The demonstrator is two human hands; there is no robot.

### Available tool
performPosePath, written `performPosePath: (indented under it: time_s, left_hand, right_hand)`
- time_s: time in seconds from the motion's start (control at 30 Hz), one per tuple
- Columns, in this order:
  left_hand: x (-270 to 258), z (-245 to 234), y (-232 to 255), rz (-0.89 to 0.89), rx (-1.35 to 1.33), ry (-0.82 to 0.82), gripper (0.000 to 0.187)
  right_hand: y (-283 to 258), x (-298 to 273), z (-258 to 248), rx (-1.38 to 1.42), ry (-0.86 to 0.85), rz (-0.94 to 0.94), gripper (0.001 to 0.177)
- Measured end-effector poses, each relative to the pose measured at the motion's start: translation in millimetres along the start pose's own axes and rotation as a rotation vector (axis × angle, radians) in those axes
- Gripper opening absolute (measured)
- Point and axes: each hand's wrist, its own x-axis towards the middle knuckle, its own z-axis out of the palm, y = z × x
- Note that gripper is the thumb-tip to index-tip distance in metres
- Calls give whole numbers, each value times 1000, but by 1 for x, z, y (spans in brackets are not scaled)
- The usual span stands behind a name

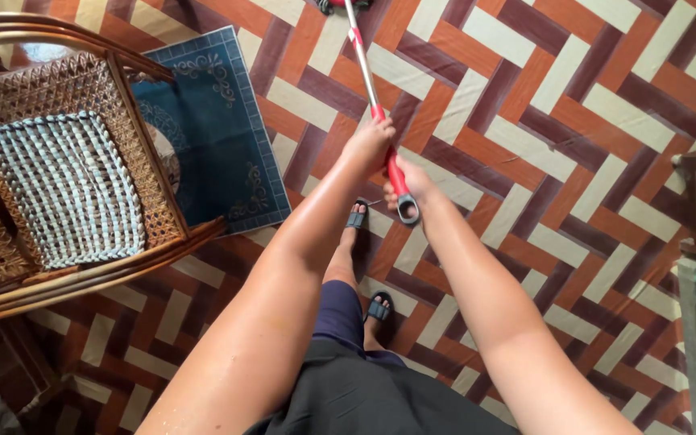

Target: The recorder is mopping a herringbone patterned floor and then rinsing the mop in a spin bucket.

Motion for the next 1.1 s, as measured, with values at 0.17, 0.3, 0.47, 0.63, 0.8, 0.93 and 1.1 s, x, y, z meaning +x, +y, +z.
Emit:
performPosePath:
  time_s: [0.17, 0.3, 0.47, 0.63, 0.8, 0.93, 1.1]
  left_hand:
    - [-93, 16, 105, 80, 24, -90, 25]
    - [-197, -15, 217, 132, -60, -97, 43]
    - [-304, -39, 350, 107, -90, -129, 31]
    - [-355, -48, 410, -49, -284, -134, 32]
    - [-354, -49, 389, -111, -312, -126, 32]
    - [-341, -25, 335, -159, -261, 30, 30]
    - [-297, -31, 197, -194, -231, 29, 32]
  right_hand:
    - [126, -77, -19, 37, 45, 36, 54]
    - [262, -153, -31, 102, 163, 115, 56]
    - [365, -291, -5, 53, 231, 200, 51]
    - [412, -349, -1, 48, 307, 305, 52]
    - [403, -324, 6, -44, 293, 288, 50]
    - [378, -264, 18, -75, 330, 283, 51]
    - [299, -155, 68, -41, 255, 220, 51]
